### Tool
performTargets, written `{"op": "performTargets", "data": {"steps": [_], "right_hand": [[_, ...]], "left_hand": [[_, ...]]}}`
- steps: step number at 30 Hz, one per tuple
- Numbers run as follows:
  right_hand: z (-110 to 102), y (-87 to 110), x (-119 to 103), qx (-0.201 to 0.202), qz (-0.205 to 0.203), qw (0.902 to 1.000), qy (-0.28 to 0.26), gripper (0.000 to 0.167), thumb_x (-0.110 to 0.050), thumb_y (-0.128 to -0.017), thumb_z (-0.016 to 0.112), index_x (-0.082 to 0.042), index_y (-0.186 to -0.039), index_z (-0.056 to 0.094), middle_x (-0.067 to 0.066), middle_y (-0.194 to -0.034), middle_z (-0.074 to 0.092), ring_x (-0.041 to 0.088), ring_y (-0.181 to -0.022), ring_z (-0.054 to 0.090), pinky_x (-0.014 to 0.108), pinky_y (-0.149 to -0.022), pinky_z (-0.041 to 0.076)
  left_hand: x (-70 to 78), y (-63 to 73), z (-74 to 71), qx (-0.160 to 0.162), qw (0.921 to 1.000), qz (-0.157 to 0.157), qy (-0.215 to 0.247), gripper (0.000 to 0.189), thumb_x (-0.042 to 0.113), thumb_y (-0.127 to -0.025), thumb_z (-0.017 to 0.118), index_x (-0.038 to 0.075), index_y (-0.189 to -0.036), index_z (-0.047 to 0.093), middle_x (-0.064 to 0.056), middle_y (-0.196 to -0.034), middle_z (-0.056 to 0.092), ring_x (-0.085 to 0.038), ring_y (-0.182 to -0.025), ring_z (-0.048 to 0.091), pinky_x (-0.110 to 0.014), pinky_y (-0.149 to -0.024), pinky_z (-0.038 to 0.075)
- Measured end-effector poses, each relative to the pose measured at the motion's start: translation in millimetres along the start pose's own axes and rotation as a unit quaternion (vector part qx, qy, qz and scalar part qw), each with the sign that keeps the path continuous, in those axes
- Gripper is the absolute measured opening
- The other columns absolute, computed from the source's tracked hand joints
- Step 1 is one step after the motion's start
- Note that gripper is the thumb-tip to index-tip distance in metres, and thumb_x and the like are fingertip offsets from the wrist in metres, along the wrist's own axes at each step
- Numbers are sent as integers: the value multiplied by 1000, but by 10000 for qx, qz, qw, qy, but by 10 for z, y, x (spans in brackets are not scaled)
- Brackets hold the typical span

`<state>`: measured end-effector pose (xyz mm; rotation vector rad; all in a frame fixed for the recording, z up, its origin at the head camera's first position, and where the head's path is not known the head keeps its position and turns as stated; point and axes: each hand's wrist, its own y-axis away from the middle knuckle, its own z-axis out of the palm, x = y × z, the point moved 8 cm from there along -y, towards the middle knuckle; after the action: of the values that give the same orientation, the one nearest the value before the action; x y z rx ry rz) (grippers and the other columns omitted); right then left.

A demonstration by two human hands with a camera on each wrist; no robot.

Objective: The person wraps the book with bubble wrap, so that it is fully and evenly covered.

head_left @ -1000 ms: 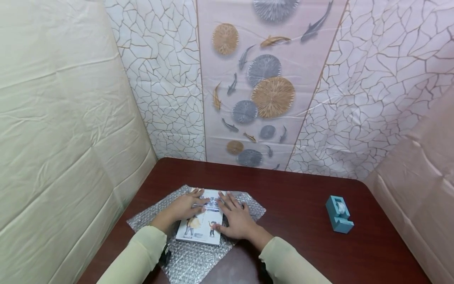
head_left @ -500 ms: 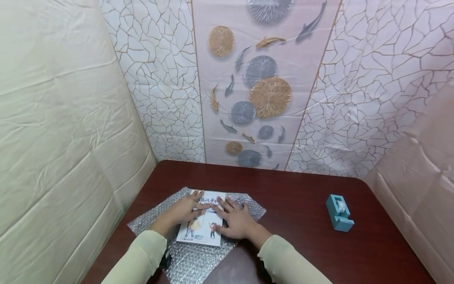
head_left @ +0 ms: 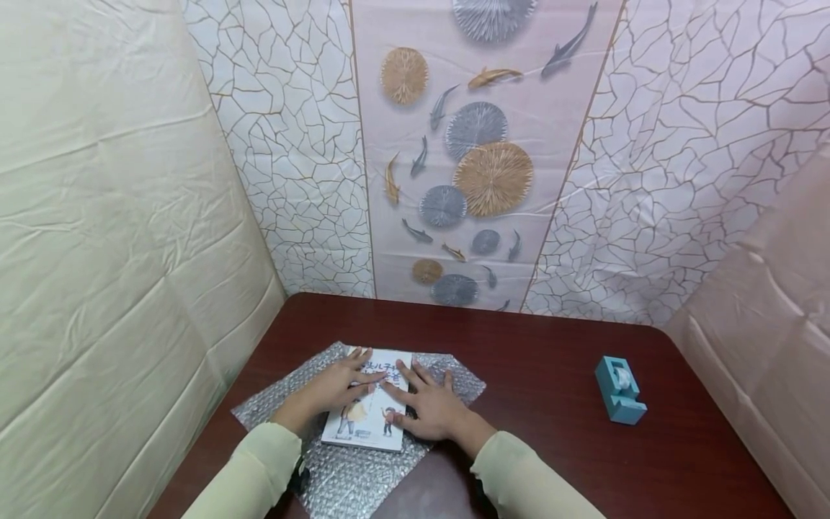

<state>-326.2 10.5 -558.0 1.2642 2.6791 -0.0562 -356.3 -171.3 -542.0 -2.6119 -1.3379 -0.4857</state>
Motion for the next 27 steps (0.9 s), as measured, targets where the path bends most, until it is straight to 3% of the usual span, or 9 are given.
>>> {"op": "performTargets", "data": {"steps": [15,20,27], "right_hand": [[14,-14,17,-75,8,9999,-107,70,-78,-110,31,-52,-174,20,-1,-189,6,34,-175,12,94,-119,17],[7,-20,29,-54,5,9999,-87,70,-80,-109,30,-54,-173,17,-1,-189,6,34,-175,12,94,-119,18],[-7,5,9,-52,-36,9999,-149,70,-78,-110,32,-51,-174,23,0,-189,8,35,-175,13,94,-119,18]], "left_hand": [[59,49,-39,66,9996,257,120,48,41,-114,59,22,-159,62,-26,-178,34,-58,-164,28,-81,-123,34],[114,136,-82,155,9992,358,-118,49,45,-113,60,19,-155,67,-22,-173,46,-55,-161,37,-80,-123,36],[235,328,-85,372,9968,661,-269,43,46,-109,66,21,-143,76,-7,-160,64,-37,-146,62,-64,-117,53]]}}
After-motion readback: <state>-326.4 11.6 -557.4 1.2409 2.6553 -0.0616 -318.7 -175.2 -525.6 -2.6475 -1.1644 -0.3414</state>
